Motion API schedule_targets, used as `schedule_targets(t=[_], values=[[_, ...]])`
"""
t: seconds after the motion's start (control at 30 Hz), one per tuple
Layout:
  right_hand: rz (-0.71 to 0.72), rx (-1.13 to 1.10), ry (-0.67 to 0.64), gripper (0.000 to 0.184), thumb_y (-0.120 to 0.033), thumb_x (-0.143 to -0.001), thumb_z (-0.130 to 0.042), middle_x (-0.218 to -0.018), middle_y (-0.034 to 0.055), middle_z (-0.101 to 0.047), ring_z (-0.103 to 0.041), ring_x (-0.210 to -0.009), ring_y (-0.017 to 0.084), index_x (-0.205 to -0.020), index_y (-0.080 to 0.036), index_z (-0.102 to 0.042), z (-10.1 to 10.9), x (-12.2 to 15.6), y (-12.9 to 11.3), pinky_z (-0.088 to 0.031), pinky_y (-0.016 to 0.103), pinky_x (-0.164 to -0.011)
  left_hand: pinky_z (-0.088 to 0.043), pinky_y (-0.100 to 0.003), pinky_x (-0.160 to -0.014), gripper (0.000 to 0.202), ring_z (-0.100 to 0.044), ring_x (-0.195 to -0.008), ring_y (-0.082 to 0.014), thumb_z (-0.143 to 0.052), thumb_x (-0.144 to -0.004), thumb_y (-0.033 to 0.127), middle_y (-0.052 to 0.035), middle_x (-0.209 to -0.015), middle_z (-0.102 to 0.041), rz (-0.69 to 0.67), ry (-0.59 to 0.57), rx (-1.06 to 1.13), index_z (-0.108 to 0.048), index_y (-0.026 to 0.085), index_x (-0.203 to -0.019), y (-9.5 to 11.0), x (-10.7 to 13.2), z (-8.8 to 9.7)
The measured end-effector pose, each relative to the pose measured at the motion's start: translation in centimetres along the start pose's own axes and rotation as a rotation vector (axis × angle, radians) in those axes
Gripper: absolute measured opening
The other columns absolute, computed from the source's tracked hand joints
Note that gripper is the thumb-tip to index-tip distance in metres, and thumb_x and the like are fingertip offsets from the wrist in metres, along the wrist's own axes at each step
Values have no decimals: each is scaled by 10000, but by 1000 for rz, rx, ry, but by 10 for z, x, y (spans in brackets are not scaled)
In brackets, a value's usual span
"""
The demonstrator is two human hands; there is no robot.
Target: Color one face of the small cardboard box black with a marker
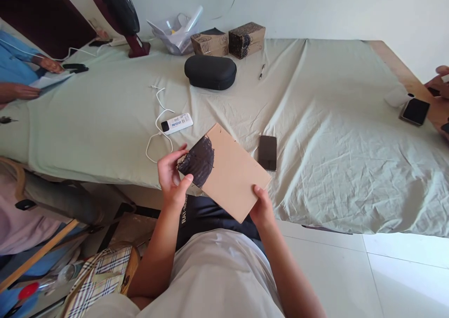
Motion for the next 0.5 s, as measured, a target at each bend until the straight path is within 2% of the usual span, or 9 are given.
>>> schedule_targets(t=[0.03,0.1,0.17,0.23,0.33,0.43,0.5], values=[[-33,-49,36,860,-717,-820,-711,-1296,134,-752,-691,-1260,429,-1528,-256,-552,-1,2,5,-564,662,-1105,-297,-587,-1339,630,-474,-1558,-348,-716,-970,514,-122,-1527,-589,59,16,2,-472,326,-1520,-2,2,-2],[-63,-95,81,928,-733,-758,-765,-1351,128,-728,-650,-1329,435,-1535,-289,-519,-8,9,12,-528,690,-1141,-377,-549,-1308,846,-322,-1648,-361,-686,-969,623,-153,-1721,-361,205,29,11,-282,335,-1654,-9,8,-7],[-49,-95,70,987,-741,-710,-819,-1390,123,-704,-598,-1398,434,-1540,-320,-492,-17,15,15,-463,719,-1196,-449,-502,-1268,1010,-311,-1651,-368,-702,-932,692,-155,-1779,-223,309,11,51,-139,353,-1698,-17,14,-10],[-37,-77,41,1032,-734,-672,-872,-1417,110,-682,-539,-1462,422,-1542,-348,-473,-23,21,16,-368,740,-1259,-493,-470,-1234,1054,-384,-1614,-358,-753,-908,665,-143,-1764,-260,338,-38,104,-114,381,-1696,-23,16,-9],[-20,-31,-5,1085,-765,-661,-891,-1482,103,-626,-460,-1533,401,-1561,-374,-429,-23,26,18,-270,750,-1303,-494,-471,-1237,952,-400,-1602,-355,-797,-889,614,-121,-1750,-304,305,-73,109,-270,376,-1645,-31,13,1],[29,24,-80,1109,-825,-669,-869,-1588,104,-531,-438,-1554,393,-1581,-394,-409,-14,31,18,-320,711,-1299,-469,-494,-1262,871,-424,-1584,-365,-796,-860,666,-122,-1723,-366,254,-33,110,-411,334,-1568,-33,2,14],[63,115,-155,1088,-801,-692,-880,-1658,95,-466,-442,-1555,396,-1595,-404,-421,-8,35,15,-372,679,-1288,-501,-498,-1231,768,-530,-1505,-347,-678,-940,693,-139,-1635,-492,271,-22,92,-438,309,-1560,-29,-4,18]])
Point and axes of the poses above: each hand's wrist, its own x-axis away from the middle knuckle, its own z-axis out of the back of the hand, y = z × x, the point moved 2 cm from there along -x, towards the middle knuckle
